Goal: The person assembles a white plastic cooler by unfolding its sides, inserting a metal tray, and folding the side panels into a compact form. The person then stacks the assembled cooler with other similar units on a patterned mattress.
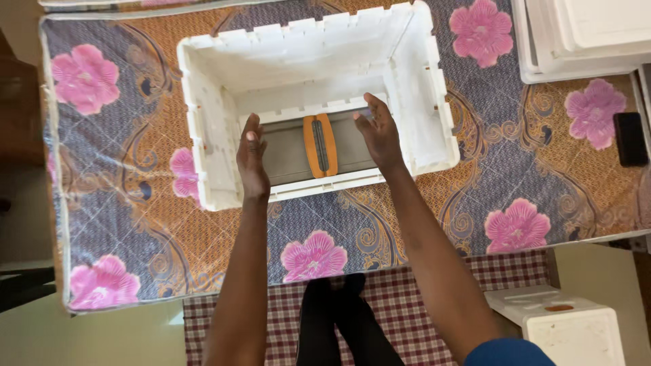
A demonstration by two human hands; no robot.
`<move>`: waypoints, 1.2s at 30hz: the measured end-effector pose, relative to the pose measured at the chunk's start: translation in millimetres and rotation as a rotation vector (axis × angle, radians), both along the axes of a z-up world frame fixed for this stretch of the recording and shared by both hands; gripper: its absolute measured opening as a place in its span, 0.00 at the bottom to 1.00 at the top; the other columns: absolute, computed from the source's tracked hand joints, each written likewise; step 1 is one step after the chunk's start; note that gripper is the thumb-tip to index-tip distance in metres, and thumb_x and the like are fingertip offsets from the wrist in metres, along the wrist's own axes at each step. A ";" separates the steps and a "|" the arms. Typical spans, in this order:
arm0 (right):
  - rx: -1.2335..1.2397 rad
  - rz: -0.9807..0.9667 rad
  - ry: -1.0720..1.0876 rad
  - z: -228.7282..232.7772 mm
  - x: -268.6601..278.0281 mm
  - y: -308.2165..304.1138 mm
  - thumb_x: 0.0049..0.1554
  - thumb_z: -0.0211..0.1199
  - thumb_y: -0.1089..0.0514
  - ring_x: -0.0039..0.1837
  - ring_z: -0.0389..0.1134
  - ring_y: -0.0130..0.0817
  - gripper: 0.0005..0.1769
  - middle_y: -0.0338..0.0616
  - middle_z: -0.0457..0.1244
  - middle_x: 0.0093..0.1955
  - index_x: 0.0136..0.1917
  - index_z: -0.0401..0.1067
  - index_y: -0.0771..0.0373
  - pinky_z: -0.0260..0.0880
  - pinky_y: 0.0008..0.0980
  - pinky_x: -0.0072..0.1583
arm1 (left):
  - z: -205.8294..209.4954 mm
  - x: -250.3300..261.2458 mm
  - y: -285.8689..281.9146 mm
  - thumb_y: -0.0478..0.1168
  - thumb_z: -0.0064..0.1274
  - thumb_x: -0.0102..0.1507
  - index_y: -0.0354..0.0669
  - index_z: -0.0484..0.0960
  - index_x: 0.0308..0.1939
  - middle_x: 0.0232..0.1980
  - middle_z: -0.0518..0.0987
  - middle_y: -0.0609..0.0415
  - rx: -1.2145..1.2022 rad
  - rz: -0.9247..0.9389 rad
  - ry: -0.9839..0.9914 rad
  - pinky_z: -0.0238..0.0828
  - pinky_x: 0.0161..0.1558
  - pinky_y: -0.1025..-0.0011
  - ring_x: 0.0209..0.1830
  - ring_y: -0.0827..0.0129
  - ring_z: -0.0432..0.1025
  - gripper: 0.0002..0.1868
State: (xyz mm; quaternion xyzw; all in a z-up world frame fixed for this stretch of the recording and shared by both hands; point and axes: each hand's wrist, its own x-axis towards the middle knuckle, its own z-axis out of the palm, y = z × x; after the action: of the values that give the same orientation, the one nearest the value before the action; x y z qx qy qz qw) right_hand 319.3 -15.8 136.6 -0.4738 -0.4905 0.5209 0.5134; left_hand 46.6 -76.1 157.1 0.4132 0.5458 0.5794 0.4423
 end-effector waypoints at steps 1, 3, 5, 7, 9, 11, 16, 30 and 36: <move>-0.018 -0.011 -0.026 12.2 1.1 -12.3 0.63 0.63 0.49 0.84 0.49 0.46 0.36 0.57 0.53 0.81 0.77 0.57 0.69 0.52 0.40 0.79 | 14.8 -1.1 -9.7 0.70 0.35 0.69 0.38 0.59 0.78 0.81 0.61 0.41 -0.016 -0.004 -0.039 0.53 0.77 0.52 0.82 0.49 0.55 0.46; -0.011 -0.049 -0.087 45.4 10.1 -22.8 0.64 0.61 0.47 0.82 0.53 0.44 0.36 0.57 0.56 0.79 0.77 0.59 0.70 0.51 0.38 0.79 | 47.1 2.6 -16.9 0.70 0.35 0.69 0.37 0.60 0.78 0.81 0.61 0.41 0.016 -0.013 -0.060 0.49 0.78 0.51 0.82 0.48 0.54 0.46; 0.006 -0.054 -0.057 76.7 14.2 -42.7 0.64 0.59 0.43 0.79 0.56 0.43 0.37 0.56 0.58 0.77 0.76 0.59 0.69 0.54 0.37 0.77 | 76.5 8.0 -38.1 0.70 0.34 0.69 0.37 0.61 0.78 0.81 0.61 0.42 0.035 -0.015 -0.069 0.47 0.78 0.51 0.82 0.48 0.54 0.46; 0.032 -0.063 -0.047 112.1 20.3 -48.9 0.65 0.56 0.39 0.77 0.58 0.42 0.38 0.56 0.59 0.75 0.76 0.59 0.68 0.55 0.36 0.76 | 104.6 17.0 -46.5 0.69 0.33 0.69 0.37 0.61 0.78 0.80 0.61 0.42 0.064 -0.011 -0.070 0.46 0.78 0.51 0.82 0.49 0.53 0.45; 0.030 -0.083 -0.059 139.3 25.6 -71.7 0.65 0.53 0.35 0.76 0.59 0.40 0.40 0.55 0.60 0.74 0.76 0.61 0.68 0.55 0.36 0.75 | 125.8 23.6 -61.7 0.70 0.33 0.70 0.37 0.62 0.77 0.80 0.62 0.43 0.088 0.006 -0.099 0.45 0.79 0.51 0.82 0.49 0.54 0.45; 0.063 -0.086 -0.067 165.1 31.2 -90.0 0.65 0.52 0.33 0.78 0.56 0.40 0.42 0.55 0.58 0.76 0.76 0.60 0.68 0.52 0.37 0.76 | 148.5 25.0 -74.8 0.69 0.32 0.70 0.38 0.62 0.77 0.80 0.62 0.43 0.108 0.004 -0.117 0.44 0.79 0.51 0.82 0.49 0.53 0.45; 0.085 -0.106 -0.082 215.4 52.9 -141.1 0.64 0.49 0.29 0.79 0.55 0.42 0.45 0.53 0.58 0.76 0.76 0.61 0.67 0.52 0.39 0.77 | 189.8 38.5 -129.8 0.70 0.30 0.69 0.40 0.61 0.78 0.81 0.62 0.45 0.163 -0.010 -0.111 0.46 0.78 0.49 0.82 0.49 0.54 0.45; 0.122 -0.117 0.070 268.6 77.6 -243.8 0.63 0.49 0.29 0.82 0.51 0.46 0.42 0.51 0.54 0.79 0.77 0.59 0.62 0.50 0.49 0.76 | 248.9 49.1 -238.3 0.73 0.28 0.67 0.40 0.61 0.77 0.80 0.62 0.43 0.211 -0.018 -0.075 0.48 0.78 0.50 0.82 0.48 0.55 0.48; 0.152 -0.130 0.077 276.8 77.8 -279.3 0.63 0.49 0.28 0.81 0.52 0.47 0.43 0.51 0.55 0.79 0.76 0.60 0.61 0.51 0.49 0.76 | 247.5 47.8 -270.4 0.72 0.28 0.68 0.40 0.61 0.77 0.81 0.61 0.43 0.238 -0.020 -0.097 0.48 0.78 0.49 0.81 0.48 0.54 0.46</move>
State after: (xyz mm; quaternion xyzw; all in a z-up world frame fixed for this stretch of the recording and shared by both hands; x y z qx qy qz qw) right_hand 397.1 -295.2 413.4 -0.4438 -0.4767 0.4657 0.5991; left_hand 94.4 -346.5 404.6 0.4395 0.4469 0.6552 0.4217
